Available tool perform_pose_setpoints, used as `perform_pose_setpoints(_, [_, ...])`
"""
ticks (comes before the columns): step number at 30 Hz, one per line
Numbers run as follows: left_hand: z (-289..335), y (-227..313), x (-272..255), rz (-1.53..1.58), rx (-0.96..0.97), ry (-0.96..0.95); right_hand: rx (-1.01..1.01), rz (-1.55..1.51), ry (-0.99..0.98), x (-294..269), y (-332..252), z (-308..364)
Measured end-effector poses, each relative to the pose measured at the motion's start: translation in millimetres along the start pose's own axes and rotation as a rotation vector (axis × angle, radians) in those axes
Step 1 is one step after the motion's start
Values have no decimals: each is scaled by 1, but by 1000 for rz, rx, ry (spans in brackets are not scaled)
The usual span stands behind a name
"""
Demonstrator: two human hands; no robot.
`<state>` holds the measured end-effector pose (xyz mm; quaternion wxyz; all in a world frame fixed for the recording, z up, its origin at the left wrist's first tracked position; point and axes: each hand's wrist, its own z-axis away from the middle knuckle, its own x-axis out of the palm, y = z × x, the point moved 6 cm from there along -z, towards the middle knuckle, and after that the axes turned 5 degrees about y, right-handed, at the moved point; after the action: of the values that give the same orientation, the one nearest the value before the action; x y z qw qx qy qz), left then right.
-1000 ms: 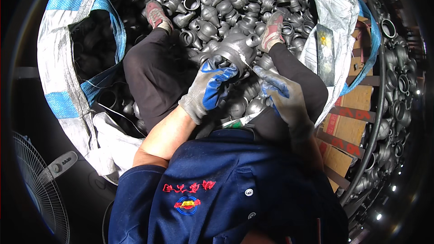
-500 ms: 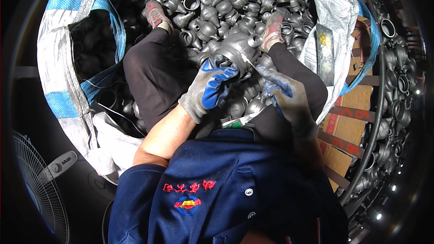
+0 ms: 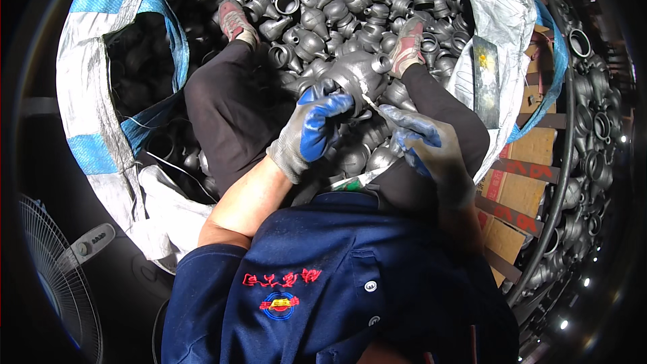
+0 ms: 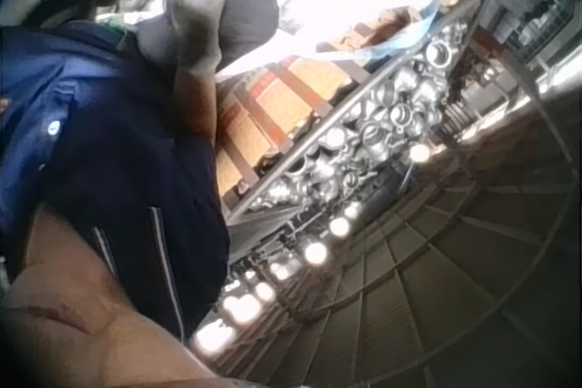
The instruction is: Inspecting and deburring metal castings by hand using a scraper tool.
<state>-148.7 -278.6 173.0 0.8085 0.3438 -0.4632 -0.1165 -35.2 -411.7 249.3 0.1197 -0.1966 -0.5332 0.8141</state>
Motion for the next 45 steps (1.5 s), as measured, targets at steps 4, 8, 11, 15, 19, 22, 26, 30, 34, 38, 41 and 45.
perform_pose_setpoints(4, [-1,6,13,295,86,-68,29,-175,-8,-1,2,7])
perform_pose_setpoints(8, [4,10,20,194,34,-16,24,-310,78,-5,12,12])
perform_pose_setpoints(11, [6,19,14,-542,314,-6,-5,-509,68,-10,21,11])
perform_pose_setpoints(15, [6,17,14,-893,521,-37,-83,-427,268,7,6,-3])
perform_pose_setpoints(19, [5,7,20,-499,279,-56,-375,-202,292,13,-12,-20])
perform_pose_setpoints(22, [5,-11,18,-153,-8,-8,-506,-84,301,21,-14,-34])
perform_pose_setpoints(26, [4,-20,12,-103,-76,21,-447,-189,261,22,-16,-31])
perform_pose_setpoints(30, [-1,-16,13,-288,70,-20,-473,-151,292,18,-13,-29])
perform_pose_setpoints(34, [-4,-19,8,-535,226,-17,-454,-117,323,17,-20,-30])
perform_pose_setpoints(38, [-6,-24,-1,-209,78,5,-443,-130,289,20,-18,-27])
perform_pose_setpoints(41, [-6,-16,3,-273,52,-41,-452,-182,307,18,-21,-30])
perform_pose_setpoints(45, [-5,-21,6,-646,-23,-32,-372,-148,321,1,-8,-40])
